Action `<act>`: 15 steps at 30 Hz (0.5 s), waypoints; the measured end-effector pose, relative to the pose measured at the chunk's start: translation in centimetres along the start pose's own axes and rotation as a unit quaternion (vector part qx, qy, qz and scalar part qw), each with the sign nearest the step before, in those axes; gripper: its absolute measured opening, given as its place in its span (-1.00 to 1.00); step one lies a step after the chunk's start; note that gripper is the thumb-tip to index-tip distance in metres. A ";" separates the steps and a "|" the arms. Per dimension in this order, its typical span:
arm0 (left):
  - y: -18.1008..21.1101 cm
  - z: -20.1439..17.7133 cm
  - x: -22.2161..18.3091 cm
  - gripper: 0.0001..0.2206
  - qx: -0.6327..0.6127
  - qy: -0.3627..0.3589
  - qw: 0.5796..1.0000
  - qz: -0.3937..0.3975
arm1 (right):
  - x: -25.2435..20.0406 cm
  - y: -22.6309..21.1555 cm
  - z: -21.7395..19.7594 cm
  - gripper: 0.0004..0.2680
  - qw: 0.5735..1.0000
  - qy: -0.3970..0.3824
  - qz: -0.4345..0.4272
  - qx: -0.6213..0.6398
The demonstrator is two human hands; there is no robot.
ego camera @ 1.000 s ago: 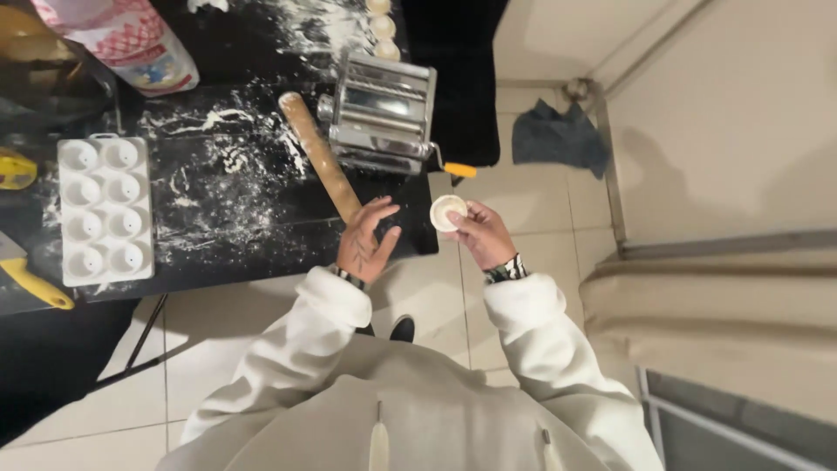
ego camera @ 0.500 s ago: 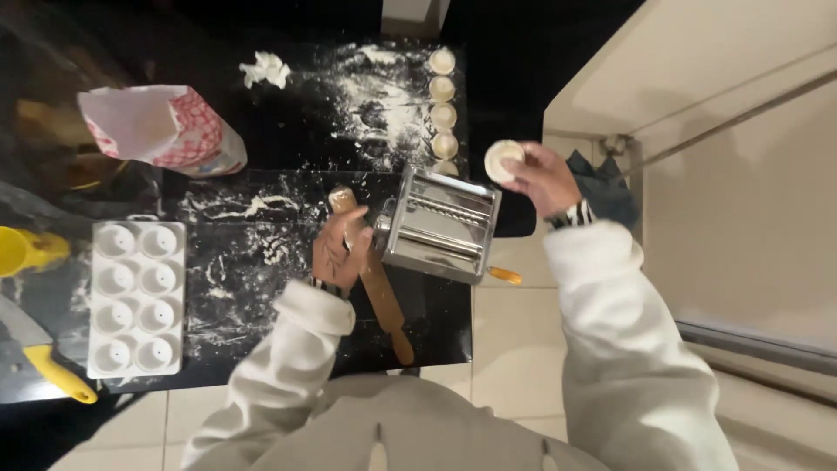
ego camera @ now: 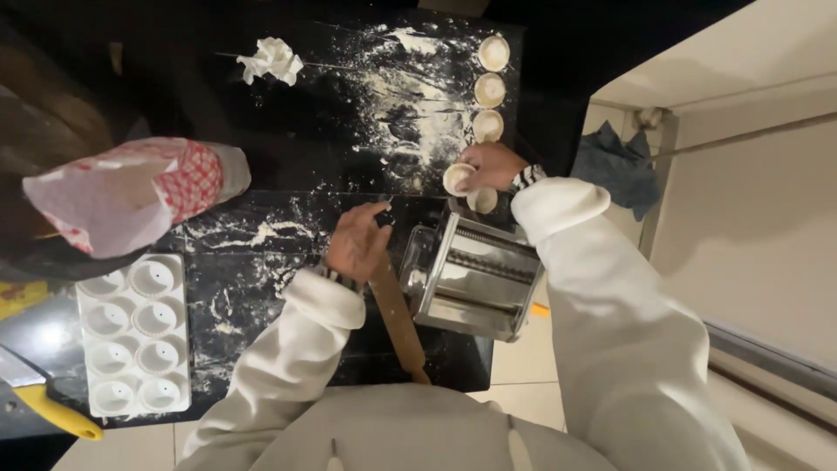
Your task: Rolling dough, using a mold to shape it, and preparing pieces for a pasta machine.
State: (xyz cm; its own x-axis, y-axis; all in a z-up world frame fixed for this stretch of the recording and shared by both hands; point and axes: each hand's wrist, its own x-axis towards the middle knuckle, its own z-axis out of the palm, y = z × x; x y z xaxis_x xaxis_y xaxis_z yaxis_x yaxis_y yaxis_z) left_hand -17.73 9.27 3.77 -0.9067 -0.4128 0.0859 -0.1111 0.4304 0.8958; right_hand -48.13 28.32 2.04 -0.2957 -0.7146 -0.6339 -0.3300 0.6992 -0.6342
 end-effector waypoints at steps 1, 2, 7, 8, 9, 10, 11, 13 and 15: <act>0.4 0.4 0.6 -0.63 0.000 -0.001 1.000 -0.003 | 0.8 0.6 0.6 -0.65 1.000 -0.003 0.001 0.001; 0.8 0.8 1.1 -0.62 -0.022 0.014 0.999 0.032 | 1.4 1.3 1.2 -0.61 0.998 -0.015 0.005 -0.055; -0.7 3.3 1.9 -0.57 -0.142 0.045 0.980 0.134 | 2.8 3.6 3.8 -0.61 0.987 -0.023 -0.006 -0.156; -0.6 3.5 2.0 -0.55 -0.129 0.038 0.983 0.124 | 3.0 3.7 4.1 -0.63 0.984 -0.047 -0.025 -0.170; -0.5 3.6 1.9 -0.53 -0.116 0.031 0.986 0.113 | 3.0 3.7 4.3 -0.64 0.980 -0.071 -0.044 -0.183; -0.2 3.3 2.1 -0.53 -0.116 0.029 0.987 0.112 | 3.1 3.7 4.5 -0.64 0.980 -0.072 -0.043 -0.181; 0.2 2.9 2.2 -0.53 -0.087 0.014 0.993 0.082 | 3.0 3.7 4.6 -0.63 0.979 -0.067 -0.067 -0.183; 0.3 2.6 2.3 -0.53 -0.060 -0.006 0.997 0.053 | 3.0 3.7 4.7 -0.63 0.977 -0.058 -0.089 -0.182; -0.1 2.8 2.4 -0.54 -0.049 -0.018 0.997 0.061 | 3.2 3.8 4.3 -0.60 0.974 -0.063 -0.095 -0.195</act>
State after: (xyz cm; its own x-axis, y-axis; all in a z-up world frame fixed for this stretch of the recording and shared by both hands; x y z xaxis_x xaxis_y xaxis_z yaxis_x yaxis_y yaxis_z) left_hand -21.04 10.48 2.68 -0.9255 -0.3316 0.1830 0.0398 0.3954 0.9177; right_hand -46.42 28.77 -4.30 -0.0915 -0.8053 -0.5858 -0.6916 0.4746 -0.5444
